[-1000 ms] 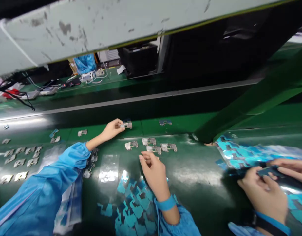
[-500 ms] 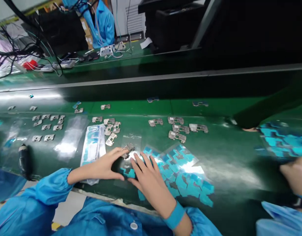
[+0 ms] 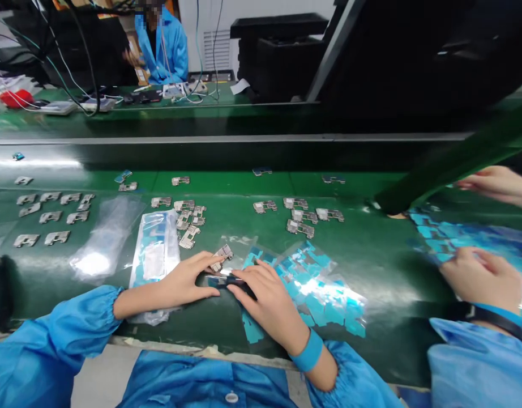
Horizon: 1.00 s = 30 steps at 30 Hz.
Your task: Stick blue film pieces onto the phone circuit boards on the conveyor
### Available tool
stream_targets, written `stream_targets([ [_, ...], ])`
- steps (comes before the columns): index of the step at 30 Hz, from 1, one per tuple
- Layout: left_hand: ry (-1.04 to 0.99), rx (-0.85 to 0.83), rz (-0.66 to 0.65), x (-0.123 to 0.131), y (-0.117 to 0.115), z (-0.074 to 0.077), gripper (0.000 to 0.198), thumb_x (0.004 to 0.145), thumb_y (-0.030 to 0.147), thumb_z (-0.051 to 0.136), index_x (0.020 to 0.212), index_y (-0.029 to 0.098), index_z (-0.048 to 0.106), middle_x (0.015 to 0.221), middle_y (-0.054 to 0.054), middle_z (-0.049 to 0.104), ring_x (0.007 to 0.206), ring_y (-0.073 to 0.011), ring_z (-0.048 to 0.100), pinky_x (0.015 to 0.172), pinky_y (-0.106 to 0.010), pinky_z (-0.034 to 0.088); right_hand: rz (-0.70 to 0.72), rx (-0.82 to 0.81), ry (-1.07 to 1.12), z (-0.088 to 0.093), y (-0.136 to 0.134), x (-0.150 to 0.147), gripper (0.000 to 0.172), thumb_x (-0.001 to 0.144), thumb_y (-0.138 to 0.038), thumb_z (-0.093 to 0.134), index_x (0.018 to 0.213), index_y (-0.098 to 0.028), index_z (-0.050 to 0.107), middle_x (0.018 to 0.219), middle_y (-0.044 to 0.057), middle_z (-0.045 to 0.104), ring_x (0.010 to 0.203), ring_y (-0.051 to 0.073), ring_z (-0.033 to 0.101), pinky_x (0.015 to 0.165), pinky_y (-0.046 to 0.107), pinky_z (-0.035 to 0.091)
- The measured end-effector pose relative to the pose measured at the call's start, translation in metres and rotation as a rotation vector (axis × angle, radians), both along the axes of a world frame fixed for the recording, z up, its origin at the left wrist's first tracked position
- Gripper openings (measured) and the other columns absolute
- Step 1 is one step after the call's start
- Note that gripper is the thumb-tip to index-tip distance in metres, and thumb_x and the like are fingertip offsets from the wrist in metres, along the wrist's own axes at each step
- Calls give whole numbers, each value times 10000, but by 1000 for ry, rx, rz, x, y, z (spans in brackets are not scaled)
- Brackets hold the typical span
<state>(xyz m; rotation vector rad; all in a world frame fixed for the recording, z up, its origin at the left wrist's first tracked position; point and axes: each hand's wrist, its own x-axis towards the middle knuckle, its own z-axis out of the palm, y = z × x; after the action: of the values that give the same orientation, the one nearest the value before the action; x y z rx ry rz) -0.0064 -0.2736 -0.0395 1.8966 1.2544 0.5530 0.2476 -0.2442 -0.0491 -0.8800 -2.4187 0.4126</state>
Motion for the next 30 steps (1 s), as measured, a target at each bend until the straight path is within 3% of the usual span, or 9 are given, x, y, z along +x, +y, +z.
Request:
stream_targets([
  [2, -20, 10, 12, 0, 2, -1, 703, 875, 478, 779, 1498, 299, 506, 1328, -91, 616, 1164, -285, 654, 1021, -391, 535, -17, 8, 5, 5, 1, -1, 212, 1048, -366, 567, 1063, -213, 714, 925, 74, 774, 866, 243, 736, 984, 518, 563],
  [5, -45, 31, 14, -1, 4, -1, 591, 904, 445, 756, 1441, 279, 573, 1281, -86, 659, 1154, -277, 661, 1031, -378, 518, -25, 38, -9, 17, -1, -4, 237, 1036, -384, 586, 1121, -189, 688, 982, 106, 765, 898, 264, 726, 861, 457, 604],
  [8, -70, 53, -3, -1, 3, -3, 497, 955, 408, 697, 1420, 267, 592, 1266, -82, 677, 1168, -265, 660, 1038, -361, 503, 20, 100, -44, 33, -7, -14, 275, 1032, -334, 592, 1227, -148, 649, 1091, 154, 741, 1026, 297, 680, 911, 483, 572],
  [12, -87, 85, -39, -1, 3, -4, 365, 987, 346, 640, 1340, 250, 639, 1203, -72, 693, 1116, -248, 668, 998, -343, 504, 154, 201, -140, 50, -13, -35, 265, 1033, -119, 473, 1202, -138, 675, 1159, 159, 735, 1120, 315, 617, 1060, 574, 456],
  [14, -92, 98, -53, -1, 2, -5, 276, 992, 307, 618, 1254, 241, 676, 1149, -63, 698, 1070, -237, 673, 964, -330, 507, 206, 238, -185, 54, -12, -44, 319, 1013, -53, 411, 1137, -134, 694, 1137, 158, 739, 1105, 316, 608, 1082, 597, 419],
  [19, -110, 105, -65, 0, 3, -3, 208, 970, 341, 656, 1139, 235, 714, 1081, -50, 706, 1024, -236, 676, 942, -328, 506, 252, 229, -258, 58, -3, -50, 294, 996, -39, 421, 955, -176, 677, 923, 100, 706, 913, 264, 606, 998, 520, 480],
  [26, -188, 19, 20, -1, 2, 3, 561, 866, 502, 763, 1341, 221, 665, 1182, -99, 706, 1056, -273, 694, 969, -383, 540, 235, 104, -248, 82, -5, -35, 298, 997, -78, 436, 1154, -171, 671, 971, 111, 662, 885, 256, 594, 783, 419, 537],
  [28, -229, -34, 46, -2, 3, 4, 613, 835, 522, 781, 1347, 205, 665, 1211, -113, 690, 1010, -262, 724, 943, -380, 570, 189, -53, -143, 90, -5, -27, 255, 1005, -123, 463, 1099, -198, 687, 957, 95, 655, 881, 244, 599, 765, 390, 523],
  [30, -271, -82, 74, -2, 4, 4, 606, 820, 508, 792, 1326, 193, 681, 1213, -119, 685, 966, -251, 746, 916, -372, 588, 90, -309, 28, 95, -3, -19, 170, 986, -192, 538, 990, -236, 702, 936, 65, 666, 874, 233, 611, 780, 375, 505],
])
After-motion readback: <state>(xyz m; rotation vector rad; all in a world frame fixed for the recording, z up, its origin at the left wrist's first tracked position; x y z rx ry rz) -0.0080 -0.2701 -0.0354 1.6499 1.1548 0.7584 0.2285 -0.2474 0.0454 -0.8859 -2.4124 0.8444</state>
